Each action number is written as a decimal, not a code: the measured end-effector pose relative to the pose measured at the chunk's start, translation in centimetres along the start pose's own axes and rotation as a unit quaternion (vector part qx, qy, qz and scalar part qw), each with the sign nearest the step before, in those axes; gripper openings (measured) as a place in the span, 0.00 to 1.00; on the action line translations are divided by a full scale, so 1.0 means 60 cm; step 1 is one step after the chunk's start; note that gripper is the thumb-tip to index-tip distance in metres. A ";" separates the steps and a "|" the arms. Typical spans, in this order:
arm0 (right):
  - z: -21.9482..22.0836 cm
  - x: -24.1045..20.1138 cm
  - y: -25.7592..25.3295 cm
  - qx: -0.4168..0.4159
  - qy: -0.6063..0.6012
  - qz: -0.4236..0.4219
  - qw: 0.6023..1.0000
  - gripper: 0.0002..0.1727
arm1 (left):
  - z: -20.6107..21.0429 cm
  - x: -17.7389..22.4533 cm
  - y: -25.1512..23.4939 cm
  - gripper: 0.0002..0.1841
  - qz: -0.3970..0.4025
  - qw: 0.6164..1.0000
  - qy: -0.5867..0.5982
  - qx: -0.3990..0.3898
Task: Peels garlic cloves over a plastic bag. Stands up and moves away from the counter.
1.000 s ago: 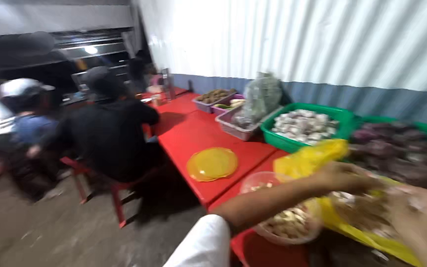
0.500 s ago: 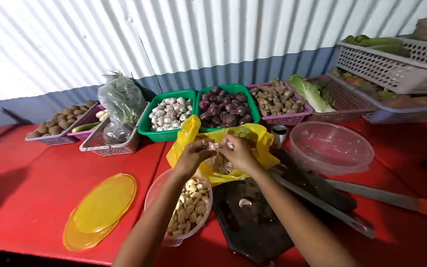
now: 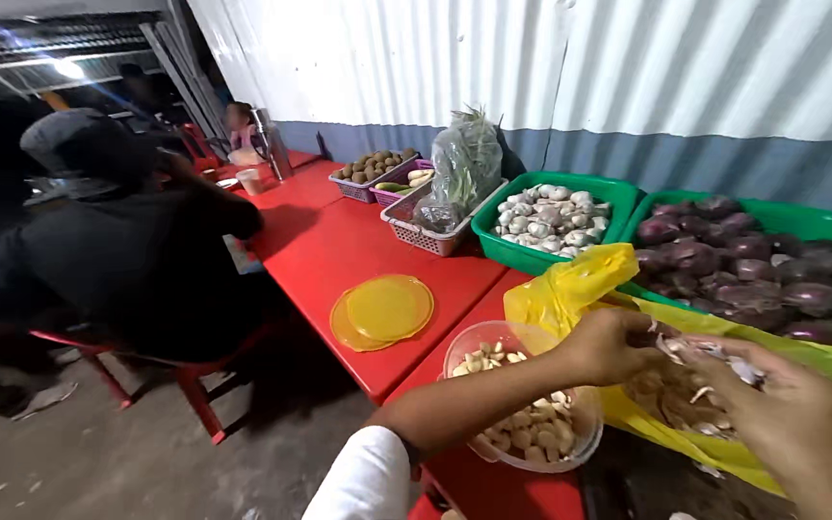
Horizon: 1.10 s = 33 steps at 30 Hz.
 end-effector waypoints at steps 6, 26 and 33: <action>0.003 0.004 0.002 0.015 0.017 -0.037 0.999 0.16 | 0.004 0.001 -0.001 0.11 -0.024 0.997 0.078 0.013; -0.023 0.027 -0.001 0.007 0.144 0.037 0.989 0.19 | 0.025 -0.012 -0.003 0.13 -0.096 0.981 0.171 -0.008; -0.028 -0.008 -0.007 0.049 0.071 0.112 0.990 0.15 | 0.021 0.016 -0.012 0.14 -0.029 0.998 -0.007 -0.046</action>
Point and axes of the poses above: each hand's wrist, its own y-axis away from the middle knuckle, its own z-axis out of the palm, x = y × z, the point moved 4 cm from there along -y, towards the middle knuckle, and after that the axes turned 13 degrees about -y, right-handed, at the moved point
